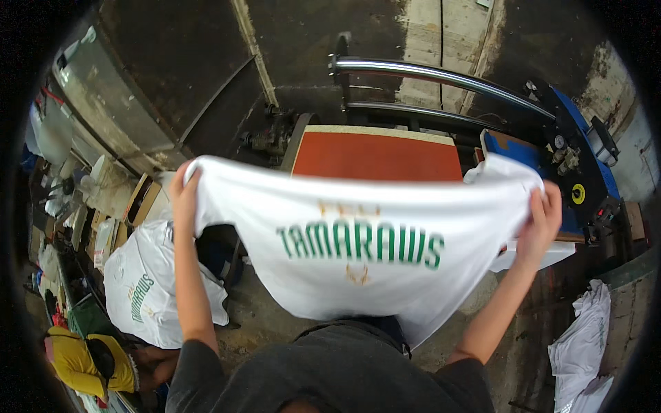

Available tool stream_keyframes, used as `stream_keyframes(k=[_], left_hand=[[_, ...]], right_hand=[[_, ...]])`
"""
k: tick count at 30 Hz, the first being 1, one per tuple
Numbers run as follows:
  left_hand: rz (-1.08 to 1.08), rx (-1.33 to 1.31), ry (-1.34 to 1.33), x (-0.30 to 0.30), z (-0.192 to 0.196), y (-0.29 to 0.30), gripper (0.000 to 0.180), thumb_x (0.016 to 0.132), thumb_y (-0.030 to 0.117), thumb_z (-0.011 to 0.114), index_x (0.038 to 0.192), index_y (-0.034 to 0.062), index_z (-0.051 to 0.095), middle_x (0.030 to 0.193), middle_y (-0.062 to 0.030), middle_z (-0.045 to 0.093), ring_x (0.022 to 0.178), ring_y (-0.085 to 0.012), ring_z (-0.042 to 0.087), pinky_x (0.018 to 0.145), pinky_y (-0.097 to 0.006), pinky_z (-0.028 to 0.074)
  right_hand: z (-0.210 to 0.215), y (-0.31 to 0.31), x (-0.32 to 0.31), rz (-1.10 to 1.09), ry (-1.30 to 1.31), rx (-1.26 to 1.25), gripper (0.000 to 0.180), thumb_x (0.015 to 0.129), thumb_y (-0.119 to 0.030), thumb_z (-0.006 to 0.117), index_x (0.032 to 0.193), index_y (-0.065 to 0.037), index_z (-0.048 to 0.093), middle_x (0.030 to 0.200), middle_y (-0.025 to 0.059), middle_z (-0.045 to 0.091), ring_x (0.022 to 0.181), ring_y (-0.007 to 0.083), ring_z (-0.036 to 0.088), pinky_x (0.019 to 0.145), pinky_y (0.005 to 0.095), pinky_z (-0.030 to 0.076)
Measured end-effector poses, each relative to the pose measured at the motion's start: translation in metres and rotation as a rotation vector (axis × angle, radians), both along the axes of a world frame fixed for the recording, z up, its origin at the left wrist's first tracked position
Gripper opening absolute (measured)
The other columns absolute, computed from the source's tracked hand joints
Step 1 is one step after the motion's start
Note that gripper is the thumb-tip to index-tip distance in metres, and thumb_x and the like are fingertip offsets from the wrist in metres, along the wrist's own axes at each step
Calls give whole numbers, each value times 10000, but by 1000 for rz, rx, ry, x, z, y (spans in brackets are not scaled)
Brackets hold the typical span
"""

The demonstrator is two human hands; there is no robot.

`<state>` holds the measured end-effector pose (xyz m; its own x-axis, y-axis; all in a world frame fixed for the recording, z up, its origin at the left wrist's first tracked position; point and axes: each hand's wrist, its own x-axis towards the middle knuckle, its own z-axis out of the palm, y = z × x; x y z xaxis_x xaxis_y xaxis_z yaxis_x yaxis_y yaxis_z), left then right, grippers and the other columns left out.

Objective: The recorder takes printed t-shirts, places them on a heat press machine, operates the machine controls, and then organizes the finished shirts on a table.

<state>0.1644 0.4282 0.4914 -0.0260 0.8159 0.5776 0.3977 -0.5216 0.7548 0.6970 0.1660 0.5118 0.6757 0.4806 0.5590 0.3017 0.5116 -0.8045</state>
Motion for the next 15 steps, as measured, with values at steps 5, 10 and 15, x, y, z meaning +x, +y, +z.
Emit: stream_keyframes(k=[5,10,15], left_hand=[[237,85,358,138,-35,138,349,779,219,591,1107,100,565,1022,-136,583,965,-266,556,837,-424,392],[278,-187,589,196,-140,143,505,748,265,614,1192,83,456,1131,-160,463,1050,-351,454,822,-513,354],[234,-368,805,183,-232,46,403,784,320,587,1019,0,516,927,-220,538,885,-393,520,751,-489,419]], right_hand=[[-42,148,96,-458,-303,-283,285,816,-175,623,1017,2,527,894,99,593,847,172,561,767,267,423],[-151,167,113,-418,-445,-494,310,781,-112,617,1047,20,528,1029,208,555,957,338,528,816,373,424],[-240,86,64,-377,-358,-1019,227,765,-114,623,914,22,521,852,188,536,813,349,527,740,402,428]])
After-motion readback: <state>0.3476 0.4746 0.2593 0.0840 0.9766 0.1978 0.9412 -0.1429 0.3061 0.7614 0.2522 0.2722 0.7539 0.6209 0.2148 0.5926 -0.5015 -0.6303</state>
